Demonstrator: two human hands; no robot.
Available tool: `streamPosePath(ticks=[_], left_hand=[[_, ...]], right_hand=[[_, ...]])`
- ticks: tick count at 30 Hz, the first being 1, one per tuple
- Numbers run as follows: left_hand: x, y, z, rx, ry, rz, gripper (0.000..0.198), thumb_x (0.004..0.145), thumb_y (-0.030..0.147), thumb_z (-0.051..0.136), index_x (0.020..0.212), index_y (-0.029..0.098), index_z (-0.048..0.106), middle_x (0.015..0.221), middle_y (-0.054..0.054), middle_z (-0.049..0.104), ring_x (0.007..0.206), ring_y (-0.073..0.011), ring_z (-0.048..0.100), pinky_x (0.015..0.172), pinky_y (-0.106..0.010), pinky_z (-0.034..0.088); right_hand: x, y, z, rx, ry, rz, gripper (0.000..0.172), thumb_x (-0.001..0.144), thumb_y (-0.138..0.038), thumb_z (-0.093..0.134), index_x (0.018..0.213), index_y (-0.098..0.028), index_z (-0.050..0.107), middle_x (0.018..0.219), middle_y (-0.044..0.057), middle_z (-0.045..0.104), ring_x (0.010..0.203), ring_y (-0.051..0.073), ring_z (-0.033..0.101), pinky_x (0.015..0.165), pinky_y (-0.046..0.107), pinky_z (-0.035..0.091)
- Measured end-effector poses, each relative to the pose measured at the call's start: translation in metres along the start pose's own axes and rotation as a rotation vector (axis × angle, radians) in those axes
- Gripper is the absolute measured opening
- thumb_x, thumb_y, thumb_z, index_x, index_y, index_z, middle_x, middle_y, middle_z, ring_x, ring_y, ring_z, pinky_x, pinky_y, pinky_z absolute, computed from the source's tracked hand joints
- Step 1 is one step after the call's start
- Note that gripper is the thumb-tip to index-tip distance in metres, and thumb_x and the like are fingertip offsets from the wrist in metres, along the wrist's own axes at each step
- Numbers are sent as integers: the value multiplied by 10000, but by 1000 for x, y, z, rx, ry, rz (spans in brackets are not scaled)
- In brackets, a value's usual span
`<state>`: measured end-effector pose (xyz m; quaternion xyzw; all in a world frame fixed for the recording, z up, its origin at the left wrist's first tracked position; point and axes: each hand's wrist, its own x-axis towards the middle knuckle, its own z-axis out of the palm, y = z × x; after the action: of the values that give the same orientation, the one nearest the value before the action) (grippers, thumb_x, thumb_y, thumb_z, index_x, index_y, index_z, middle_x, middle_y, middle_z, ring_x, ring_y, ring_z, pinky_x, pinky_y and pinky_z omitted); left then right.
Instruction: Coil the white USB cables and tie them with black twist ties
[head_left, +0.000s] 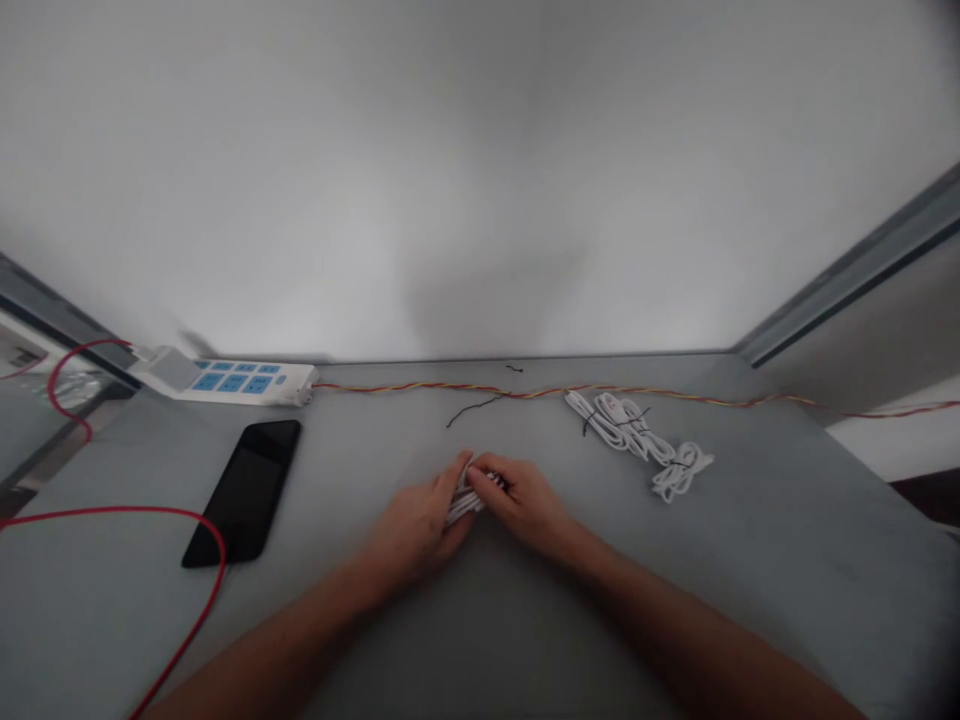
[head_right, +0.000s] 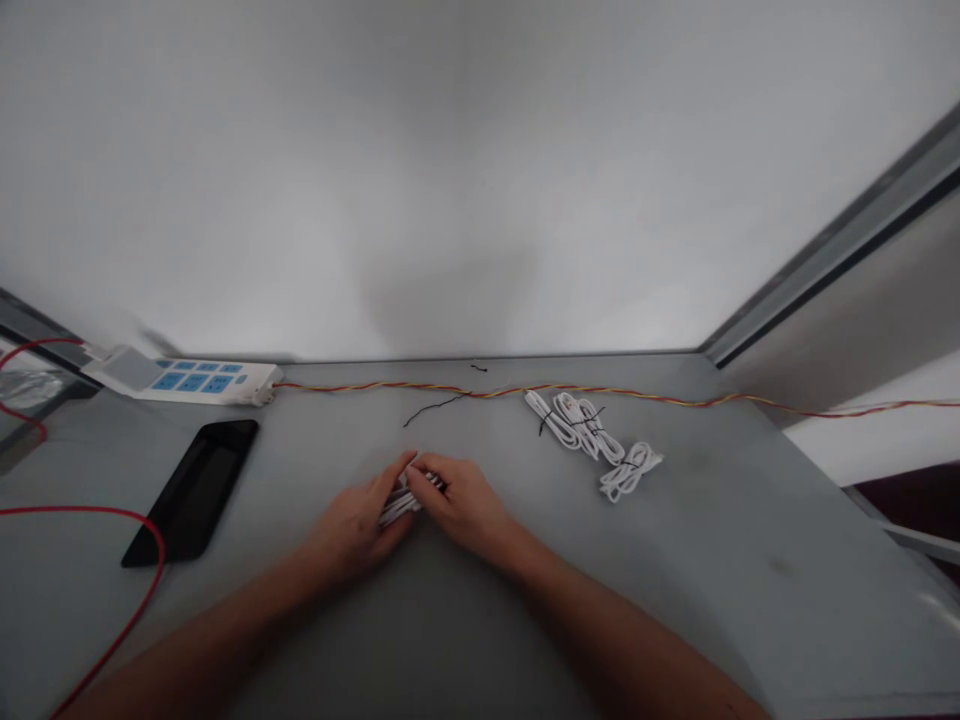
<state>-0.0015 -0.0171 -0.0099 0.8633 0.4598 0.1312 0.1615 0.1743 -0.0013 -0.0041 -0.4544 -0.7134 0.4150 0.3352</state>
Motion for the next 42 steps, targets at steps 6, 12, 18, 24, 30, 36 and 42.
streamPosePath(ticks=[6, 12, 18, 24, 30, 36, 42], left_hand=[[4, -5, 3, -76, 99, 45, 425, 952, 366, 390, 1326, 190, 489, 1055, -127, 664, 887, -236, 664, 783, -370, 535], [5, -4, -4, -201, 147, -76, 431, 981, 298, 293, 1344, 148, 470, 1195, -147, 640, 1045, -241, 630, 913, -414, 497], [6, -4, -8, -297, 139, -116, 433, 973, 314, 321, 1333, 136, 484, 1241, -140, 626, 1112, -233, 601, 980, -431, 462], [7, -5, -2, -312, 152, -110, 434, 965, 339, 330, 1308, 151, 517, 1265, -135, 618, 1142, -242, 589, 1006, -443, 440], [7, -4, -8, -406, 141, -167, 457, 966, 351, 326, 1340, 145, 488, 1285, -126, 600, 1136, -229, 576, 1004, -425, 425], [6, -4, -14, -614, 182, -264, 498, 960, 402, 333, 1397, 184, 430, 1101, -95, 660, 995, -224, 596, 878, -385, 474], [8, -8, -7, -870, 122, -350, 524, 928, 513, 370, 1332, 207, 504, 830, -18, 549, 597, -116, 448, 554, -242, 412]], right_hand=[[6, 12, -1, 36, 148, 72, 328, 910, -430, 448, 796, -173, 616, 666, -2, 591, 622, 136, 529, 591, 239, 414], [16, 30, -19, -270, 234, -82, 449, 968, -413, 286, 1206, -163, 572, 1208, 122, 632, 1131, 230, 565, 989, 390, 412], [28, 43, -26, -809, 68, 30, 609, 946, -442, 335, 1456, -111, 310, 1533, 115, 282, 1433, 290, 172, 1129, 507, 203], [28, 38, -22, -914, 35, 68, 656, 936, -485, 346, 1463, -97, 300, 1521, 116, 314, 1405, 318, 233, 1113, 496, 210], [30, 35, -25, -905, 143, 13, 421, 950, -354, 398, 1307, -171, 526, 1354, 112, 534, 1246, 297, 428, 1004, 465, 324], [29, 34, -36, -878, 163, 88, 219, 912, -280, 498, 983, -183, 681, 1044, 103, 670, 1057, 277, 539, 874, 401, 383], [26, 31, -34, -765, 191, 89, 228, 921, -260, 453, 881, -158, 654, 915, 118, 684, 912, 249, 592, 795, 369, 403]])
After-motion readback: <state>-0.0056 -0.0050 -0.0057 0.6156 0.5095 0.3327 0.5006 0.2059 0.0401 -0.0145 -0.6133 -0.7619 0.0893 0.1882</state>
